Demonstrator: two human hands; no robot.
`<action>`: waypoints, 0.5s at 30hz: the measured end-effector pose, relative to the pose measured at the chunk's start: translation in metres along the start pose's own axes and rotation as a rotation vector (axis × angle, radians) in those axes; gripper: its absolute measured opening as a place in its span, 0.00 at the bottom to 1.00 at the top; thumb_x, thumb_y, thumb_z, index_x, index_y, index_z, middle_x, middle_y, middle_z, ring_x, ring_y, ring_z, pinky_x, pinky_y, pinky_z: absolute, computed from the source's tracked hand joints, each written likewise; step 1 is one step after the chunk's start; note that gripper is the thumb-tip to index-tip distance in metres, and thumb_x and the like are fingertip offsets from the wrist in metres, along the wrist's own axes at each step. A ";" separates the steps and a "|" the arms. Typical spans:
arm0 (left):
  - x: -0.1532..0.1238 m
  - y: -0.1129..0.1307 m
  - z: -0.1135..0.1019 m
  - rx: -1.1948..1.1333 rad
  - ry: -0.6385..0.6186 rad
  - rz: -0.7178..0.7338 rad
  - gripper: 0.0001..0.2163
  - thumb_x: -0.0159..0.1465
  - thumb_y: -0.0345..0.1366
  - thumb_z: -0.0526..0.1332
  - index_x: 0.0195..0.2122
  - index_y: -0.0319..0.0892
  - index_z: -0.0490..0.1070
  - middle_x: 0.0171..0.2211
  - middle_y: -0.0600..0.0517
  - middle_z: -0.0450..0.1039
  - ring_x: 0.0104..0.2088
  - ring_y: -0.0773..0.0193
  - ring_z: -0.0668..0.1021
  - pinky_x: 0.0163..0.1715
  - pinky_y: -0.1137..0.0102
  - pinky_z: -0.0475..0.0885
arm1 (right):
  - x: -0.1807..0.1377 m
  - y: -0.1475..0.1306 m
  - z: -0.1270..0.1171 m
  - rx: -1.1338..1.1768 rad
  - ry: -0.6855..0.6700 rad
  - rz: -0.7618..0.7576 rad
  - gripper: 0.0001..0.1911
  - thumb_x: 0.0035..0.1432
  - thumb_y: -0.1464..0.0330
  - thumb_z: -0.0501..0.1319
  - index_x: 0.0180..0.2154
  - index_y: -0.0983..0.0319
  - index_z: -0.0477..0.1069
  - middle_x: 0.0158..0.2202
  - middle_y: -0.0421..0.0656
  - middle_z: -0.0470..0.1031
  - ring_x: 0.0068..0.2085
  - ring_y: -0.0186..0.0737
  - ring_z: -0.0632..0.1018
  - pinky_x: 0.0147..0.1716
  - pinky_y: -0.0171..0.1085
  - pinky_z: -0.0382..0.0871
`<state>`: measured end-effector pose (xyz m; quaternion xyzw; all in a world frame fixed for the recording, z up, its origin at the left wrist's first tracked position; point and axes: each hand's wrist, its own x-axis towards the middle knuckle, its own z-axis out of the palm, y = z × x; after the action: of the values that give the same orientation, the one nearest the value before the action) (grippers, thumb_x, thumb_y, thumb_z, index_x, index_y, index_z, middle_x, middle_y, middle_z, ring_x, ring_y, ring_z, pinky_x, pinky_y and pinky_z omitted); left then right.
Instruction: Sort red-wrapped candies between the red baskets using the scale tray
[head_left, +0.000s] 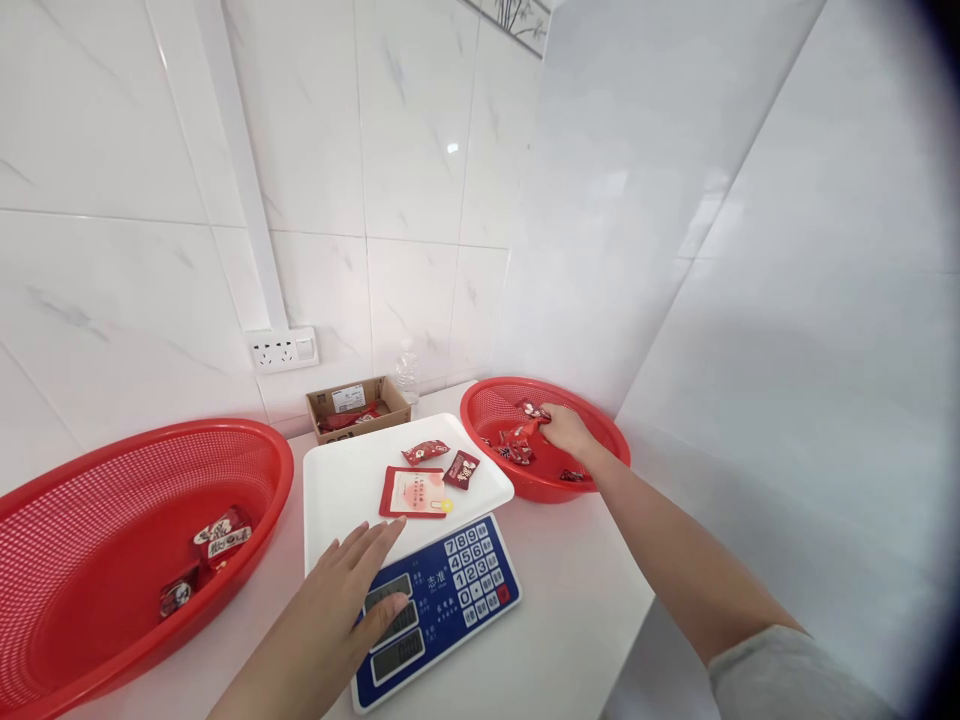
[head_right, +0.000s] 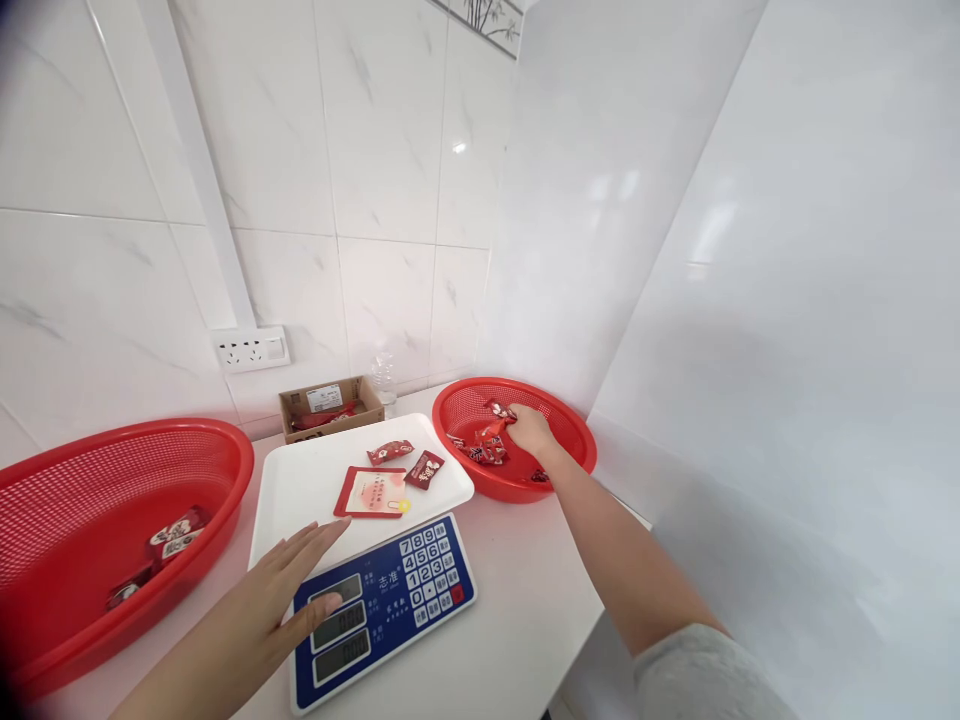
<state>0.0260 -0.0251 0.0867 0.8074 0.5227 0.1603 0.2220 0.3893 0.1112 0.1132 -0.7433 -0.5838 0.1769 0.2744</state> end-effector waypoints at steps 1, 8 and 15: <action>0.001 0.002 -0.001 -0.014 -0.002 -0.008 0.25 0.67 0.46 0.51 0.66 0.53 0.55 0.66 0.49 0.55 0.65 0.47 0.58 0.60 0.47 0.59 | -0.005 -0.009 -0.002 0.058 0.014 -0.036 0.12 0.62 0.66 0.59 0.45 0.64 0.71 0.45 0.45 0.76 0.43 0.42 0.77 0.43 0.44 0.72; 0.003 0.023 0.001 -0.346 0.123 -0.087 0.40 0.63 0.43 0.58 0.69 0.51 0.32 0.70 0.47 0.44 0.67 0.51 0.55 0.59 0.55 0.64 | -0.075 -0.092 0.035 0.452 -0.244 -0.359 0.14 0.52 0.72 0.57 0.41 0.61 0.74 0.36 0.41 0.80 0.36 0.43 0.79 0.34 0.38 0.71; -0.003 0.036 -0.007 -0.702 0.351 0.029 0.25 0.58 0.41 0.63 0.57 0.47 0.68 0.60 0.46 0.67 0.58 0.50 0.71 0.53 0.64 0.72 | -0.149 -0.136 0.077 0.796 -0.690 -0.629 0.17 0.50 0.77 0.56 0.39 0.57 0.76 0.35 0.38 0.78 0.36 0.39 0.76 0.36 0.36 0.69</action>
<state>0.0490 -0.0390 0.1113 0.6499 0.4544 0.4684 0.3895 0.2018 0.0060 0.1277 -0.2757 -0.7196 0.5222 0.3653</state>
